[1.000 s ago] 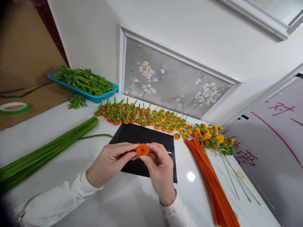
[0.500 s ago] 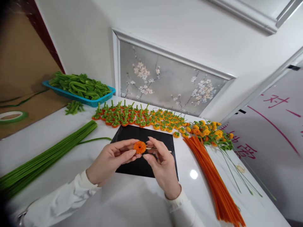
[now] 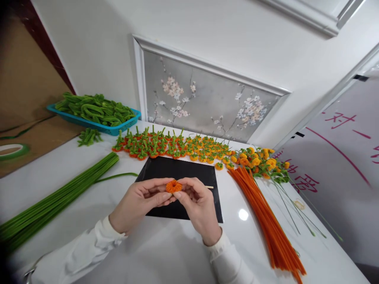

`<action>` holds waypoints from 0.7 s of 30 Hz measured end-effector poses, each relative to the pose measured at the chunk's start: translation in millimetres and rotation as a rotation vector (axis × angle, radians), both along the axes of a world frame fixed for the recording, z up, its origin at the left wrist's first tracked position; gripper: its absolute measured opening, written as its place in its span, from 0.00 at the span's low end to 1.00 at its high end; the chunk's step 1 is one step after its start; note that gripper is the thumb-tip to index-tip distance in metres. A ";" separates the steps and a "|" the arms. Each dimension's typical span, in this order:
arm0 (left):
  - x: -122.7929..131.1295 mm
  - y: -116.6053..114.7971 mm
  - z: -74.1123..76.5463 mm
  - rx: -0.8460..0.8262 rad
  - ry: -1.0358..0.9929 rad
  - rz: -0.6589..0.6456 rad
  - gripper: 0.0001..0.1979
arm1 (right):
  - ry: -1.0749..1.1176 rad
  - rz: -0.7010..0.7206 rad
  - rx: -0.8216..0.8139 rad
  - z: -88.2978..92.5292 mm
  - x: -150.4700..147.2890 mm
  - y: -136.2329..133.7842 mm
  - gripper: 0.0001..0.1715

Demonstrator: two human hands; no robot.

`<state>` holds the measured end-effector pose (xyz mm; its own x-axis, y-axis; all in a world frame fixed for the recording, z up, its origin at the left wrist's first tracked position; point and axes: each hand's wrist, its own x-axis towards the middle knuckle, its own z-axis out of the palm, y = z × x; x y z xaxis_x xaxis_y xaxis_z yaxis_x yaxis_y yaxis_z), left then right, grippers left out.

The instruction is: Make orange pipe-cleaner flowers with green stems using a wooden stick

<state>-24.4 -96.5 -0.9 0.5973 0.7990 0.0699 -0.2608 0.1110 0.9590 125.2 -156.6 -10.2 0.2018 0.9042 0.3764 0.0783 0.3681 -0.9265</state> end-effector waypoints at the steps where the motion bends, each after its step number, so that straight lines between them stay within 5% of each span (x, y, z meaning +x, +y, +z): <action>1: 0.2 0.3 -0.6 0.024 0.000 0.005 0.15 | 0.015 0.017 -0.006 0.3 -0.9 0.0 0.10; 9: 0.6 2.6 -1.0 0.171 0.036 0.029 0.10 | 0.025 0.054 -0.032 -1.2 -2.6 -1.3 0.11; 15: -3.5 -2.4 2.5 0.267 0.076 -0.039 0.16 | -0.117 -0.063 0.042 -2.2 1.9 -2.5 0.11; 21: -2.6 -0.8 2.1 0.194 0.096 0.051 0.17 | -0.313 -0.090 0.093 -3.0 3.9 -3.4 0.15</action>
<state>-26.9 -97.3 1.2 0.5675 0.8056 0.1700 -0.1682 -0.0887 0.9818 129.1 -160.0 -13.2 0.1412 0.8467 0.5130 0.3897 0.4288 -0.8150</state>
